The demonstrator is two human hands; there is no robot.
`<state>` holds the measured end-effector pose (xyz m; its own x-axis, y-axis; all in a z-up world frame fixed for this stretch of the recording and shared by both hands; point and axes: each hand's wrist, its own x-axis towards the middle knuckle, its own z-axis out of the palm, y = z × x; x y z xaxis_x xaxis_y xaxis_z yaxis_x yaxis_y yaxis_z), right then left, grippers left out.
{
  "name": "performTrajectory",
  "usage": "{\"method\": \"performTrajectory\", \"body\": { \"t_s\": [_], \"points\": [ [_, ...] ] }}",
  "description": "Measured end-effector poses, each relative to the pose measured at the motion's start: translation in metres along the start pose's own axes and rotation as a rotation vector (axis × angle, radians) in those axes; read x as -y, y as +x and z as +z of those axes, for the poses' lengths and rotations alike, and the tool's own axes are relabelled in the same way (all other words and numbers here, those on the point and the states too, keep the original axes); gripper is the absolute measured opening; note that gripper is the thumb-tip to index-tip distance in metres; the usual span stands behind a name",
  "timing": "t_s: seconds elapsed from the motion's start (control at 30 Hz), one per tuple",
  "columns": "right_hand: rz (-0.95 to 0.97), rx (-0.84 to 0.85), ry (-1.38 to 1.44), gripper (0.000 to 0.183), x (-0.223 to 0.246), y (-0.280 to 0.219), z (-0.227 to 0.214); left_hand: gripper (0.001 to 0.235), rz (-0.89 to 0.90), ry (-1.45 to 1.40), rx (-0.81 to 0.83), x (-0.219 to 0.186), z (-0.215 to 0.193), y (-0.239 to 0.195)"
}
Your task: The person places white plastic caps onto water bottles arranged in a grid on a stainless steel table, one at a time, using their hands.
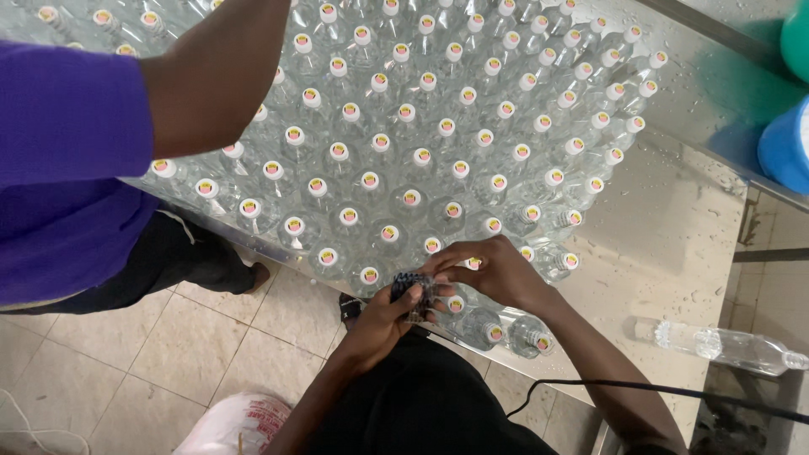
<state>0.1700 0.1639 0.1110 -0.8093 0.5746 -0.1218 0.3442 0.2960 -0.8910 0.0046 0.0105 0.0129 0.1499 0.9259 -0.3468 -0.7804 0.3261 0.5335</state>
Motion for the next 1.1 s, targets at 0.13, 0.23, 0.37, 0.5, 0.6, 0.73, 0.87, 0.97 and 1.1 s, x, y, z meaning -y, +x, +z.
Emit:
{"method": "performTrajectory", "body": {
  "t_s": [0.13, 0.23, 0.37, 0.5, 0.6, 0.73, 0.87, 0.97, 1.1],
  "points": [
    [-0.010, -0.062, -0.064, 0.027, -0.015, 0.014, -0.031, 0.065, 0.002, -0.007, 0.017, -0.004, -0.004, -0.002],
    [-0.031, -0.283, -0.174, 0.023, -0.055, 0.030, -0.062, 0.066, -0.001, -0.038, -0.001, -0.006, -0.005, -0.004],
    [0.017, -0.418, -0.310, 0.023, -0.112, 0.045, -0.088, 0.071, -0.031, -0.005, -0.074, -0.015, 0.005, -0.009],
    [0.033, -0.362, -0.462, 0.027, -0.144, 0.045, -0.092, 0.070, -0.067, 0.004, -0.167, -0.020, 0.010, -0.013],
    [0.113, -0.312, -0.466, 0.030, -0.121, 0.036, -0.093, 0.065, -0.022, -0.041, -0.127, -0.012, 0.001, -0.011],
    [0.226, -0.229, -0.433, 0.036, -0.107, 0.031, -0.092, 0.067, -0.040, -0.023, -0.153, -0.014, 0.006, -0.013],
    [0.138, -0.251, -0.533, 0.018, -0.131, 0.036, -0.088, 0.069, -0.042, -0.022, -0.152, -0.012, 0.009, -0.010],
    [0.234, -0.220, -0.550, 0.033, -0.127, 0.037, -0.086, 0.071, -0.042, -0.010, -0.138, -0.014, 0.012, -0.009],
    [0.063, -0.237, -0.618, 0.055, -0.112, 0.023, -0.079, 0.072, -0.030, -0.005, -0.108, -0.011, 0.014, -0.005]
  ]
}}
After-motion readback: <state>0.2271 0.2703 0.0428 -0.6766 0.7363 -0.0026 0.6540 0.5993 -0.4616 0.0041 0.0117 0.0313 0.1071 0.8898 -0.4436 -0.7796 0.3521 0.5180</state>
